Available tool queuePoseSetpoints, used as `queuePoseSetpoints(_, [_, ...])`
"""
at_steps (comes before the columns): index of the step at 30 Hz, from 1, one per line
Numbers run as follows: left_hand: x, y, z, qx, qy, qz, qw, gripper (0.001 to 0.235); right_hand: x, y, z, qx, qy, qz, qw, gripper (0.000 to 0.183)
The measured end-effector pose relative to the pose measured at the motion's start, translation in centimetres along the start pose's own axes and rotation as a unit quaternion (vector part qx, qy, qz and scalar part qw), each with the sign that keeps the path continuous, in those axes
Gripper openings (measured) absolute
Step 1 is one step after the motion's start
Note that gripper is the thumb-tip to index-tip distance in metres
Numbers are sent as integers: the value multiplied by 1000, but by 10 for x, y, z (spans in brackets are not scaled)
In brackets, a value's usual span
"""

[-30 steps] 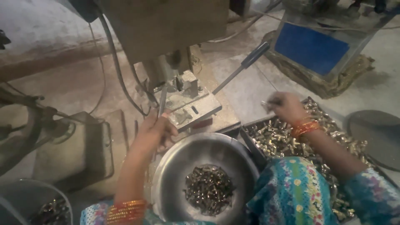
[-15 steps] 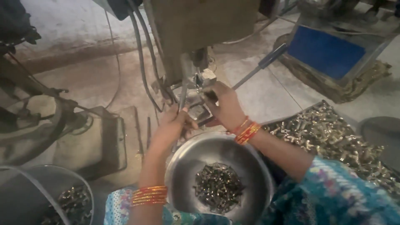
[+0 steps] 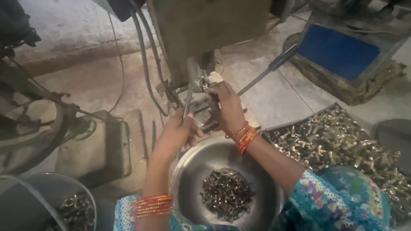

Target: The person operates a manual lever press to process small brass metal components by picking pieces from a bin, pressing them, and filing their edges.

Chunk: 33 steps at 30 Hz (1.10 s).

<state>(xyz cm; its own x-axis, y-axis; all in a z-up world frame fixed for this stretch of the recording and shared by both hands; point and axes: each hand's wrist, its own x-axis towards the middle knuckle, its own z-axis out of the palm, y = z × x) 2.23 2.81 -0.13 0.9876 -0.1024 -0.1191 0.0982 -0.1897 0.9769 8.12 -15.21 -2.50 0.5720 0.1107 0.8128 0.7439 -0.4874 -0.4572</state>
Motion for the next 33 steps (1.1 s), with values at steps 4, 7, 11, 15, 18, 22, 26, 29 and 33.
queuePoseSetpoints(4, [5, -7, 7, 12, -2, -10, 1000, 24, 8, 1, 3, -2, 11, -14, 1000, 19])
queuePoseSetpoints(7, [3, -20, 34, -36, 27, -10, 999, 29, 11, 5, 5, 11, 23, 3, 1000, 19])
queuePoseSetpoints(11, [-4, -19, 96, -221, 92, 30, 970, 25, 15, 11, -3, 4, 18, 16, 1000, 23])
queuePoseSetpoints(15, [-11, -5, 111, -296, 137, 62, 943, 23, 47, 67, -22, -34, 21, 45, 998, 27])
queuePoseSetpoints(18, [-9, -10, 114, -312, 133, 97, 936, 21, 98, 133, -74, -352, 82, -160, 919, 47])
queuePoseSetpoints(22, [-13, -2, 112, -288, 154, 62, 943, 19, 112, 211, -120, -428, -104, 27, 897, 51])
queuePoseSetpoints(26, [-25, 17, 107, -316, 145, 1, 938, 20, 81, 252, -127, -437, -186, 129, 871, 36])
queuePoseSetpoints(29, [-30, 28, 107, -313, 164, -64, 933, 22, 58, 275, -127, -438, -170, 113, 875, 30])
queuePoseSetpoints(33, [-29, 46, 102, -255, 192, -144, 937, 28, 45, 282, -118, -403, -163, 229, 871, 30])
